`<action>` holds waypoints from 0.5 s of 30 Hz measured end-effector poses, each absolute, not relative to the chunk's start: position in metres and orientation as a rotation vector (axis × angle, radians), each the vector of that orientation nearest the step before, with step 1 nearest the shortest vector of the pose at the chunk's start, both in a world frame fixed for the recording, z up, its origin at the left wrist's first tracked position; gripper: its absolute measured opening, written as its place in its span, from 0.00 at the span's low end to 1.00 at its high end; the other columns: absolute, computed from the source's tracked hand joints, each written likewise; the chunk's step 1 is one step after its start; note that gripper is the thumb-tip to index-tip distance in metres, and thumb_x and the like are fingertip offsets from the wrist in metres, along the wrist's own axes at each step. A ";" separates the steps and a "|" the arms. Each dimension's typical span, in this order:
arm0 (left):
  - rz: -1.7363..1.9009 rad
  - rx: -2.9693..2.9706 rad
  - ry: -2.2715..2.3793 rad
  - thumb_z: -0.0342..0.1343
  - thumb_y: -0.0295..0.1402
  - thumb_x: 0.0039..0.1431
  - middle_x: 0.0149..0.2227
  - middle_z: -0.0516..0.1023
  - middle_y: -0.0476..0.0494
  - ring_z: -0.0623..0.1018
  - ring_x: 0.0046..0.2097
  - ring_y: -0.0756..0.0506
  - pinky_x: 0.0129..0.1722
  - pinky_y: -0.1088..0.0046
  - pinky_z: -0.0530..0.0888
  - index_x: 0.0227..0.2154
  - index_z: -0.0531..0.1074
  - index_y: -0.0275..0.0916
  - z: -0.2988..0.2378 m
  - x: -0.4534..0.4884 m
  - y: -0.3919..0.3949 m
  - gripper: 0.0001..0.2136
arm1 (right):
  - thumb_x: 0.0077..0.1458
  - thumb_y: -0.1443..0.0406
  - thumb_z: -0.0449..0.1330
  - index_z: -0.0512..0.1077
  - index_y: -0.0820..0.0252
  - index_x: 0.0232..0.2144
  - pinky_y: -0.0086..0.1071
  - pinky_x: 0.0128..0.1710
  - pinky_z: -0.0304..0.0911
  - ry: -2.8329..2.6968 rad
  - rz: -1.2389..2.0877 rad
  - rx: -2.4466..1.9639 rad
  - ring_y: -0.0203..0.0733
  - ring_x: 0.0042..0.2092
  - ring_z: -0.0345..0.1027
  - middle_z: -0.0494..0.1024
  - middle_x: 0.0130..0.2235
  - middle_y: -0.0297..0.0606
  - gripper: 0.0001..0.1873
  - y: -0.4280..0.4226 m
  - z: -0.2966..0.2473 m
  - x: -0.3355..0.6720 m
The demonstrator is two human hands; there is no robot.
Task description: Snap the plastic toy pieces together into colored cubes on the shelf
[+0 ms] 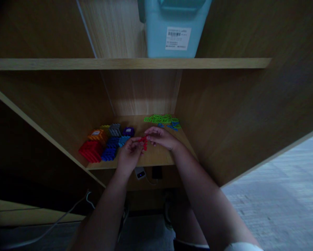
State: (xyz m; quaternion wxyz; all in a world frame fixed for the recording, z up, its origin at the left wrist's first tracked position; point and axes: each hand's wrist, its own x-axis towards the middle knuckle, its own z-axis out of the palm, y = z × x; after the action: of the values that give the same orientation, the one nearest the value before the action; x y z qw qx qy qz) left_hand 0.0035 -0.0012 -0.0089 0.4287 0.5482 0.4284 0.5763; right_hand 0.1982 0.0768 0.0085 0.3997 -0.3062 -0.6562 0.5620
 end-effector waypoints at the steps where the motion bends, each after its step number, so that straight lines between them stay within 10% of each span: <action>1: 1.456 1.353 1.084 0.63 0.43 0.65 0.33 0.82 0.46 0.82 0.33 0.46 0.31 0.73 0.78 0.47 0.74 0.40 -0.009 0.003 -0.001 0.14 | 0.52 0.55 0.77 0.77 0.55 0.49 0.26 0.29 0.68 -1.690 1.386 -0.770 0.32 0.32 0.72 0.82 0.41 0.33 0.25 0.078 0.008 0.198; 6: 1.531 1.399 1.208 0.61 0.43 0.68 0.33 0.83 0.47 0.84 0.32 0.45 0.34 0.70 0.80 0.48 0.74 0.41 -0.009 0.002 -0.001 0.13 | 0.45 0.61 0.80 0.77 0.53 0.54 0.31 0.43 0.71 -1.805 1.371 -0.746 0.35 0.40 0.74 0.81 0.40 0.30 0.33 0.078 0.005 0.198; 15: 1.563 1.351 1.223 0.62 0.40 0.67 0.36 0.86 0.44 0.86 0.33 0.44 0.33 0.69 0.82 0.47 0.75 0.40 -0.012 0.004 0.004 0.11 | 0.42 0.61 0.81 0.74 0.53 0.58 0.29 0.38 0.66 -1.865 1.298 -0.797 0.35 0.37 0.69 0.74 0.35 0.26 0.41 0.075 0.002 0.194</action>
State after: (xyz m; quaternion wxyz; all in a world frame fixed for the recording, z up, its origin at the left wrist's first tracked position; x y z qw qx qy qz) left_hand 0.0039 0.0035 -0.0121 0.3619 0.5246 0.4747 0.6070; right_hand 0.1942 0.0750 0.0023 0.3586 -0.3089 -0.7231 0.5031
